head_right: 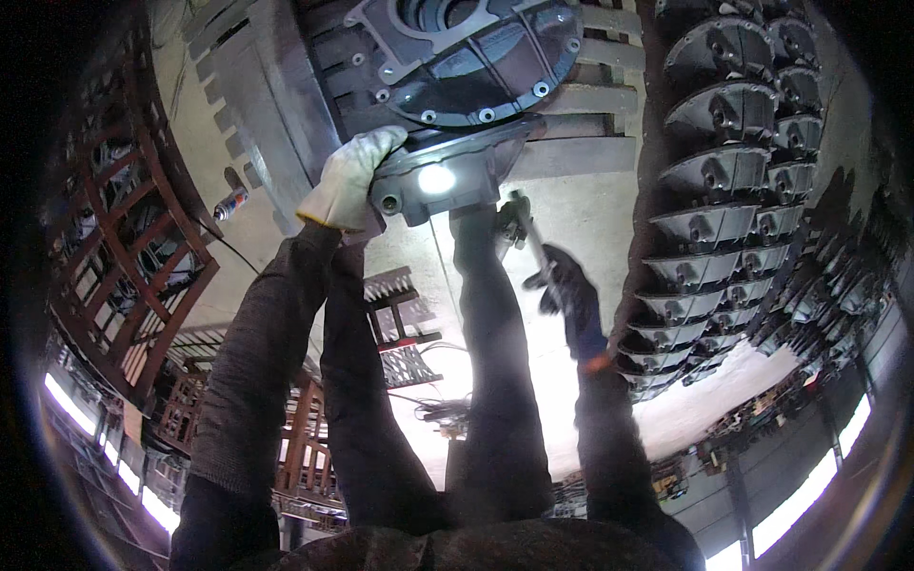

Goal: The person sits on the floor and uses an angle grinder to smooth the edges of metal engine parts. They repeatedly pick up parts, grind specific edges, and place them on a nearby metal rack.

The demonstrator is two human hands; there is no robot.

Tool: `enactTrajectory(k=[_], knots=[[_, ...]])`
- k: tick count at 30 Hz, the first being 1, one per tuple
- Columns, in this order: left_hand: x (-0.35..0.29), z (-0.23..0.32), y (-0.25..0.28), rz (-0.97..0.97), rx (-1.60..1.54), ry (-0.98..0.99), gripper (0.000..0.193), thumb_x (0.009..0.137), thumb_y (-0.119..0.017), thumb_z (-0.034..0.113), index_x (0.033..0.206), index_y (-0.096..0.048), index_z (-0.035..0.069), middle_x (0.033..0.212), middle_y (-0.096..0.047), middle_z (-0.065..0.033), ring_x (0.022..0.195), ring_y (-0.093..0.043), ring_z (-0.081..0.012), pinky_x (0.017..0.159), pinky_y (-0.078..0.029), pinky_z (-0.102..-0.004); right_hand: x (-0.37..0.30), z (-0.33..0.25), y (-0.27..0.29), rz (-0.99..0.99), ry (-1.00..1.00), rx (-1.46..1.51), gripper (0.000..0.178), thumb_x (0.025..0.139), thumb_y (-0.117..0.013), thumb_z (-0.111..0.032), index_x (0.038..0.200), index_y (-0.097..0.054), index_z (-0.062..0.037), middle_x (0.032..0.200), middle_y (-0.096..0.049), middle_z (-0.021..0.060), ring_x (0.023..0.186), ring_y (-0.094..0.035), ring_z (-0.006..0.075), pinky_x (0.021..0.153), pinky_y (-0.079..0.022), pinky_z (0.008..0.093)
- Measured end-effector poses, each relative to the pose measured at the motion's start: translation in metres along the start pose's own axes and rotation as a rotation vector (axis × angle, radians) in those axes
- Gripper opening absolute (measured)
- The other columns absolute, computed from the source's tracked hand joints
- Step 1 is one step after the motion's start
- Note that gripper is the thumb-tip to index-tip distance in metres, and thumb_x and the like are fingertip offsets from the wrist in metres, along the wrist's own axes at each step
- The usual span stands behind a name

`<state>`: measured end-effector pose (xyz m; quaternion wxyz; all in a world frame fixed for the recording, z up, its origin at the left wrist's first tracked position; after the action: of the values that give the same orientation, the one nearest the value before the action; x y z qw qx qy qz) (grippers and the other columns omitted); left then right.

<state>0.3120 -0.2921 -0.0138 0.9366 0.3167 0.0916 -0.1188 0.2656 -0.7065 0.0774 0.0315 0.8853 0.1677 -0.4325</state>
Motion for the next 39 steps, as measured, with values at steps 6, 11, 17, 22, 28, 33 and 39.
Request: enactTrajectory(k=[6, 11, 17, 22, 28, 33, 39], knots=[[-0.008, -0.023, 0.000, -0.093, 0.026, -0.102, 0.045, 0.102, -0.052, 0.007, 0.146, -0.060, 0.008, 0.143, -0.066, -0.0186, 0.132, -0.063, -0.0367, 0.117, -0.048, -0.0412, -0.022, -0.031, -0.123, 0.015, 0.231, -0.372, 0.054, 0.104, -0.071, -0.006, 0.156, -0.056, -0.0047, 0.122, -0.074, 0.0077, 0.089, -0.066, 0.0061, 0.072, -0.052, 0.0201], [-0.013, -0.026, 0.003, -0.060, 0.087, -0.123, 0.058, 0.091, -0.069, 0.006, 0.148, -0.060, 0.009, 0.144, -0.066, -0.0182, 0.131, -0.064, -0.0374, 0.117, -0.050, -0.0420, 0.003, -0.009, -0.168, 0.068, 0.376, -0.306, 0.051, 0.103, -0.071, 0.000, 0.153, -0.061, -0.0038, 0.120, -0.072, 0.0016, 0.095, -0.065, 0.0059, 0.077, -0.051, 0.0200], [-0.031, -0.004, -0.007, -0.138, 0.224, -0.115, 0.064, 0.086, -0.075, 0.009, 0.147, -0.058, 0.009, 0.135, -0.069, -0.0176, 0.125, -0.069, -0.0364, 0.108, -0.056, -0.0434, -0.015, -0.038, -0.186, 0.043, 0.487, -1.138, 0.053, 0.099, -0.077, -0.013, 0.150, -0.063, -0.0137, 0.113, -0.079, 0.0125, 0.088, -0.077, 0.0287, 0.076, -0.060, 0.0393], [-0.052, 0.014, -0.017, -0.153, 0.217, -0.114, 0.037, 0.097, -0.063, 0.016, 0.133, -0.067, 0.007, 0.121, -0.073, -0.0165, 0.117, -0.071, -0.0354, 0.103, -0.057, -0.0457, -0.014, -0.042, -0.190, -0.140, 0.298, -1.542, 0.050, 0.099, -0.074, -0.024, 0.147, -0.064, -0.0161, 0.106, -0.075, 0.0192, 0.089, -0.075, 0.0396, 0.077, -0.060, 0.0483], [-0.069, 0.014, -0.023, -0.142, 0.227, -0.059, 0.040, 0.110, -0.048, 0.035, 0.117, -0.075, 0.007, 0.113, -0.076, -0.0191, 0.107, -0.074, -0.0382, 0.097, -0.058, -0.0484, 0.037, 0.016, -0.191, -0.200, 0.534, -1.309, 0.039, 0.103, -0.067, -0.024, 0.140, -0.067, -0.0117, 0.093, -0.074, 0.0174, 0.078, -0.074, 0.0356, 0.068, -0.058, 0.0462], [-0.076, 0.011, -0.032, 0.026, 0.091, -0.059, 0.049, 0.111, -0.047, 0.041, 0.109, -0.078, 0.004, 0.112, -0.077, -0.0216, 0.103, -0.073, -0.0406, 0.094, -0.057, -0.0503, 0.036, 0.042, -0.217, -0.119, 0.528, -1.027, 0.031, 0.106, -0.064, -0.024, 0.132, -0.069, -0.0087, 0.090, -0.073, 0.0163, 0.073, -0.073, 0.0332, 0.066, -0.057, 0.0435], [-0.068, 0.008, -0.033, -0.083, 0.103, 0.042, 0.050, 0.110, -0.048, 0.043, 0.103, -0.078, 0.003, 0.104, -0.077, -0.0194, 0.097, -0.073, -0.0398, 0.087, -0.057, -0.0514, -0.007, -0.022, -0.195, -0.364, 0.240, -1.355, 0.027, 0.099, -0.070, -0.021, 0.125, -0.073, -0.0129, 0.092, -0.075, 0.0151, 0.080, -0.074, 0.0348, 0.070, -0.058, 0.0449]])
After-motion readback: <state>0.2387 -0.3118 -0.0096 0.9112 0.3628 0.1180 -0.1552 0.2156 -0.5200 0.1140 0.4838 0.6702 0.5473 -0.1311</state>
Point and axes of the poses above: each hand's wrist, its own x-axis towards the middle knuckle, its own y-axis out of the back of the hand, z = x × y, the point moved 1 cm from there along x, towards the middle knuckle
